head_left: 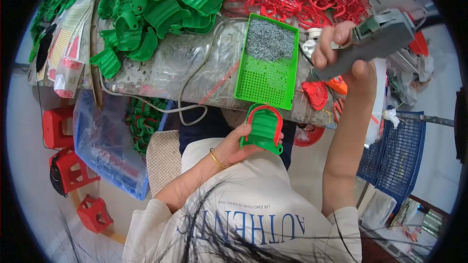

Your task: Assembling small plastic components by attaching red pieces to a green base using a handheld electric driver.

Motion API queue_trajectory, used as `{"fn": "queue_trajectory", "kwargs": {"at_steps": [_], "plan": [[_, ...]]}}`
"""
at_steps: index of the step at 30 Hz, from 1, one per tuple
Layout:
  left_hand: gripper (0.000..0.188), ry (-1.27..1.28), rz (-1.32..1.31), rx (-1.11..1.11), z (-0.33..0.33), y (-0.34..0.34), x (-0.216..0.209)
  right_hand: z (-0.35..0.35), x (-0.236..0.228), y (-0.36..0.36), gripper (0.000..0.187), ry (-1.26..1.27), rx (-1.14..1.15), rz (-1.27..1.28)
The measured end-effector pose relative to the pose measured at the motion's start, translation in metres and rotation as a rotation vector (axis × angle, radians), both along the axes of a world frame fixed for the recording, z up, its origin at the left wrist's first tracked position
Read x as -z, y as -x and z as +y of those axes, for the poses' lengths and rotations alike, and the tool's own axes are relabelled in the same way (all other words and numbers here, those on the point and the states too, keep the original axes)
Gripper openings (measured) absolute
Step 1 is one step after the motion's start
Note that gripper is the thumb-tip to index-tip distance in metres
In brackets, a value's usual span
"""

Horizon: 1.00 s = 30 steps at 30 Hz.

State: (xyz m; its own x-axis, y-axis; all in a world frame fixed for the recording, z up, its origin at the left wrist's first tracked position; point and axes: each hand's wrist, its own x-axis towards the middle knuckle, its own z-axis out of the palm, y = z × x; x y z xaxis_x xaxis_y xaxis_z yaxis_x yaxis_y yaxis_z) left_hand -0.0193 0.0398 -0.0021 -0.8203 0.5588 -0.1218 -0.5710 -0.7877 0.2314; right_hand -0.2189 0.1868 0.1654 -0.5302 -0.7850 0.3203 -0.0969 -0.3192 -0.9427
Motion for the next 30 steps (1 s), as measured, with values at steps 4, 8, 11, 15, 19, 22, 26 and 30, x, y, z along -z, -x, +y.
{"fn": "queue_trajectory", "kwargs": {"at_steps": [4, 8, 11, 15, 19, 22, 26, 30], "plan": [[0.073, -0.08, -0.074, -0.063, -0.002, -0.007, 0.008, -0.012, -0.003, -0.046, 0.031, -0.077, 0.583, -0.05], [0.072, -0.126, -0.103, -0.071, 0.0, -0.008, 0.008, -0.02, 0.05, -0.065, 0.02, 0.01, 0.911, -0.052], [0.073, -0.131, -0.11, -0.068, 0.002, -0.008, 0.01, -0.019, 0.081, -0.068, 0.017, 0.06, 0.919, -0.072], [0.074, -0.121, -0.128, -0.065, 0.003, -0.008, 0.013, -0.022, 0.097, -0.063, 0.015, 0.067, 0.944, -0.065], [0.074, -0.148, -0.127, -0.059, 0.003, -0.008, 0.018, -0.027, 0.108, -0.057, 0.015, 0.054, 0.953, -0.047], [0.075, -0.164, -0.132, -0.07, 0.002, -0.009, 0.018, -0.03, 0.114, -0.057, 0.015, 0.046, 0.96, -0.043], [0.076, -0.161, -0.142, -0.076, 0.0, -0.009, 0.017, -0.029, 0.122, -0.057, 0.015, 0.05, 0.946, -0.025], [0.076, -0.144, -0.133, -0.08, -0.001, -0.01, 0.018, -0.031, 0.124, -0.057, 0.015, 0.022, 0.971, -0.017]]}}
